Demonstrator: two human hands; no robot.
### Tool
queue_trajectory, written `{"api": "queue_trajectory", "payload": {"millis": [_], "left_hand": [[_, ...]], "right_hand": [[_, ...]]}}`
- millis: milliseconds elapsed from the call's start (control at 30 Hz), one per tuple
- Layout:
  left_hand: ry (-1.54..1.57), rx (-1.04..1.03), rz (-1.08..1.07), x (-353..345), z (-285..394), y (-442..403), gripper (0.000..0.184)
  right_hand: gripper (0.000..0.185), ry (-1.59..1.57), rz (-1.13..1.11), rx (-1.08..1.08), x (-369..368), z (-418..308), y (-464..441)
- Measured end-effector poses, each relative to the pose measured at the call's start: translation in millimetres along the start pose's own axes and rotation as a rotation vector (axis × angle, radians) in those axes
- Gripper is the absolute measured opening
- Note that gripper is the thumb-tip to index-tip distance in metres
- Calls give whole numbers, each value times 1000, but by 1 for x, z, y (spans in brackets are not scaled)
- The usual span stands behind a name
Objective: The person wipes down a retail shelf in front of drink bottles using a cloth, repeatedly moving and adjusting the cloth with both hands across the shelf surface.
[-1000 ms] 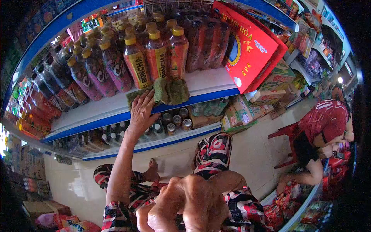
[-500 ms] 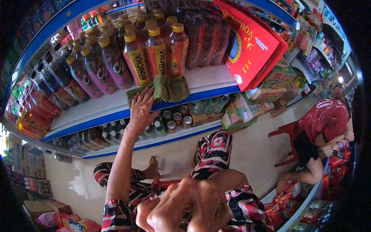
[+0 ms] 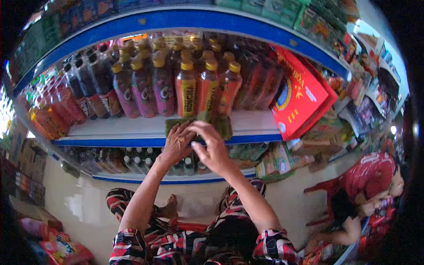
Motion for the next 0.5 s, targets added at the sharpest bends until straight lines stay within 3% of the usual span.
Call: {"api": "queue_trajectory", "payload": {"millis": [33,167,500], "left_hand": [[86,-31,142,11,3,2,61],[132,-3,121,17,-10,12,59],[136,31,63,31,-47,41,54]], "right_hand": [[41,42,15,-20,2,17,5],[51,215,-29,-240,1,69,35],[49,450,-127,-256,-6,72,32]]}}
Point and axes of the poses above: each hand's wrist, its own y-axis away from the middle knuckle, its own x-axis out of the back of the hand, z = x × y, the point moved 5 cm from there along -y, towards the middle knuckle, and after that the axes turned 9 degrees about -z, right-handed, at the moved point
